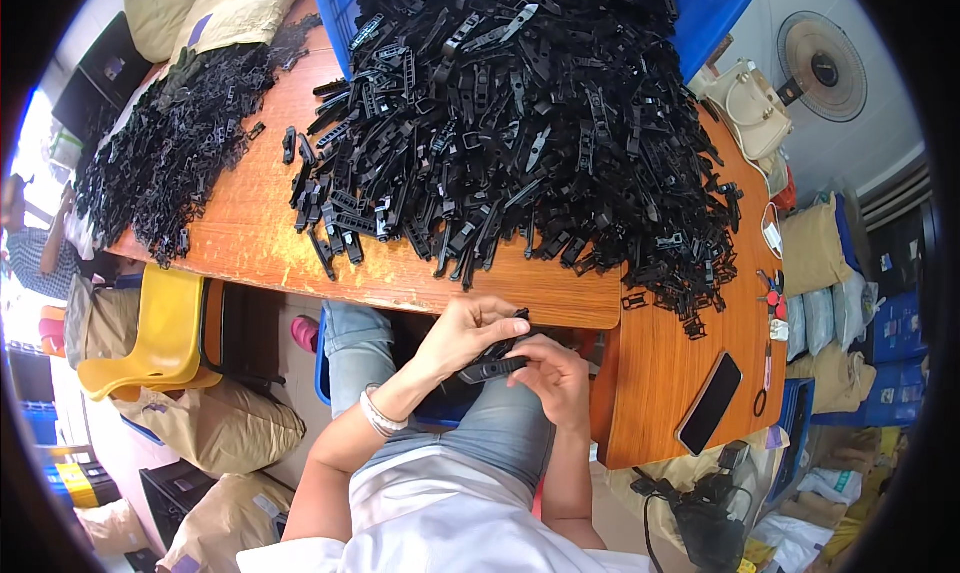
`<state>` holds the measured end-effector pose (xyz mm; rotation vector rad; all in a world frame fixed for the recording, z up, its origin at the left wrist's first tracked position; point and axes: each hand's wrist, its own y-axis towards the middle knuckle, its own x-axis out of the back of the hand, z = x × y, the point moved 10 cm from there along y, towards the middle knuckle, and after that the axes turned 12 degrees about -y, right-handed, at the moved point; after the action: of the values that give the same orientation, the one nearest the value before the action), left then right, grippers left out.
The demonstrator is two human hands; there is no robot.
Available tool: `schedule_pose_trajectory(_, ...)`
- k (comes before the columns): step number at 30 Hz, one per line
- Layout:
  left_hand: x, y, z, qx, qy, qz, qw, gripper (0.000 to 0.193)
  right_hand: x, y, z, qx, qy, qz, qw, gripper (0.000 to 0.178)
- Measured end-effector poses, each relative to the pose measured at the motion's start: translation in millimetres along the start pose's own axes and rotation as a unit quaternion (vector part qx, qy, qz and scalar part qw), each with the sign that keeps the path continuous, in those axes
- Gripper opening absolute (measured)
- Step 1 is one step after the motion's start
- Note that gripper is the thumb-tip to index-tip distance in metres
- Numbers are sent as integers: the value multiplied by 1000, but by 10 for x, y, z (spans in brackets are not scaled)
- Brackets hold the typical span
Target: Manually assembling small black plastic components by hand at a workbench.
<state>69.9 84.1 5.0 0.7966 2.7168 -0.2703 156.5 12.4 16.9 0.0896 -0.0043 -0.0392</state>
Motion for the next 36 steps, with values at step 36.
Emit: schedule_pose_trajectory(36,-49,-598,-54,-16,196,177,964,45,-41,-117,65,25,-208,-8,978,29)
